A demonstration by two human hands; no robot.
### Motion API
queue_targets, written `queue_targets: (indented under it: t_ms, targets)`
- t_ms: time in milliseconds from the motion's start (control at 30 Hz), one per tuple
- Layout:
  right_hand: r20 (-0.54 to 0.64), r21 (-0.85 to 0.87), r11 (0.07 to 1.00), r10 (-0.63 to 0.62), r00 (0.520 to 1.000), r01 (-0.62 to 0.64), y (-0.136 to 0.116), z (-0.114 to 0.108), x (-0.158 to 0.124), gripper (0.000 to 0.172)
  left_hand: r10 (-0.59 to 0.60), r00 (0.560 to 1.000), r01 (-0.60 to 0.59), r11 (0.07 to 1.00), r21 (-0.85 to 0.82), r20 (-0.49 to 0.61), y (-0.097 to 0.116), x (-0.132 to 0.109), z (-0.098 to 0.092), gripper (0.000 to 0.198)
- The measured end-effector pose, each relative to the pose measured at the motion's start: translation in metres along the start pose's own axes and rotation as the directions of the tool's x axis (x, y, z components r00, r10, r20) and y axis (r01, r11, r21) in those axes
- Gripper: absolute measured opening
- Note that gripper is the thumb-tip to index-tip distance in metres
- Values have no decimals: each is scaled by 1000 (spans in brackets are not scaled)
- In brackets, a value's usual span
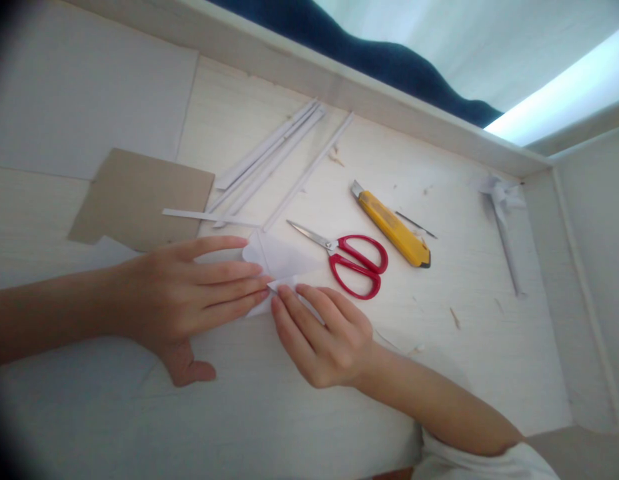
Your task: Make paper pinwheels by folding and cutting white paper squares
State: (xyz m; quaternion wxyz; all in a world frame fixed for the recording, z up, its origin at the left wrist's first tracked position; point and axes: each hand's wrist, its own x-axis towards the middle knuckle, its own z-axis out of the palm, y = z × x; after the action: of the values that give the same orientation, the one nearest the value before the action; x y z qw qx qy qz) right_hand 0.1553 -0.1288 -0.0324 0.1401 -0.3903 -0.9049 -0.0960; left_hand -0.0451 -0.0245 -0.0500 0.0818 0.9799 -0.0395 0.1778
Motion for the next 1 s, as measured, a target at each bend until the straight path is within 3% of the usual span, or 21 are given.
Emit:
queue_targets:
  t_ms: [333,1000]
  targets:
    - [29,74,997,33,999,-36,3,2,1,19,-10,1000,11,999,-48,6,-1,0,1,62]
    - [53,42,999,3,999,-5,4,1,0,19,-13,1000,14,998,-66,12,-2,2,1,59]
